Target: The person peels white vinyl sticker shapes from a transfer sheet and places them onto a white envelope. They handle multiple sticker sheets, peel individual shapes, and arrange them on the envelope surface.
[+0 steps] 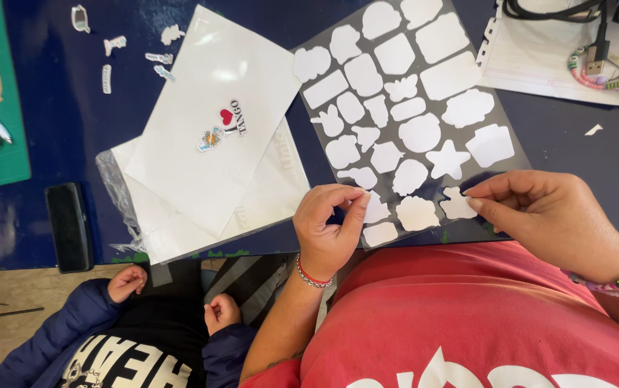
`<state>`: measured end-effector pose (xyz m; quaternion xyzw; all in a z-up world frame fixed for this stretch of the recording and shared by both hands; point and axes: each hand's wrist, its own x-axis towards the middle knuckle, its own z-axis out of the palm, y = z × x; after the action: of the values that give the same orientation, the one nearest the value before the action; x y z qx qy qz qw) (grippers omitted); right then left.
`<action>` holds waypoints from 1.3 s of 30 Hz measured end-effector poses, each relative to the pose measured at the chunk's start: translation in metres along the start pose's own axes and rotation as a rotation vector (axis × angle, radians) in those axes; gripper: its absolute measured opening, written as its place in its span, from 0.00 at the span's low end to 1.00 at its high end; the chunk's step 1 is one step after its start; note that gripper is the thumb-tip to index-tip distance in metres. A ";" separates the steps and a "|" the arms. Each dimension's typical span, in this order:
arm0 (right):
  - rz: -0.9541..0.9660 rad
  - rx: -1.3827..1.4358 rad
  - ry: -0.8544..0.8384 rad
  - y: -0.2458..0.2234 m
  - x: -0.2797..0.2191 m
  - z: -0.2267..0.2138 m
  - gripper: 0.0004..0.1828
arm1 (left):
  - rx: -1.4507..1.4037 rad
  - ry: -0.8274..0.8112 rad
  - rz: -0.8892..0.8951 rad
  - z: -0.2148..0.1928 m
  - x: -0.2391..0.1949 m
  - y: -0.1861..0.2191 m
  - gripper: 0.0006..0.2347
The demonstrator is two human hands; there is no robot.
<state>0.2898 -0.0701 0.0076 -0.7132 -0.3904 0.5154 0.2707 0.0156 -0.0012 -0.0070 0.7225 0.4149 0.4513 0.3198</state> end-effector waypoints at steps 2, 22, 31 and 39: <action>0.003 -0.009 0.013 -0.001 -0.002 0.002 0.11 | 0.005 -0.025 0.039 -0.001 -0.001 -0.001 0.05; -0.507 -0.606 0.345 -0.029 -0.021 0.027 0.04 | 0.042 -0.097 0.128 -0.004 0.003 0.000 0.06; -0.986 -1.036 0.329 -0.028 -0.017 0.019 0.16 | 0.042 -0.059 0.096 -0.004 -0.002 -0.001 0.05; -0.926 -0.766 0.336 0.042 0.004 0.028 0.20 | -0.113 0.003 0.045 -0.029 -0.003 0.017 0.06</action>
<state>0.2751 -0.0901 -0.0366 -0.5876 -0.7685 0.0488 0.2486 -0.0066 -0.0086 0.0178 0.7119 0.3726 0.4821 0.3493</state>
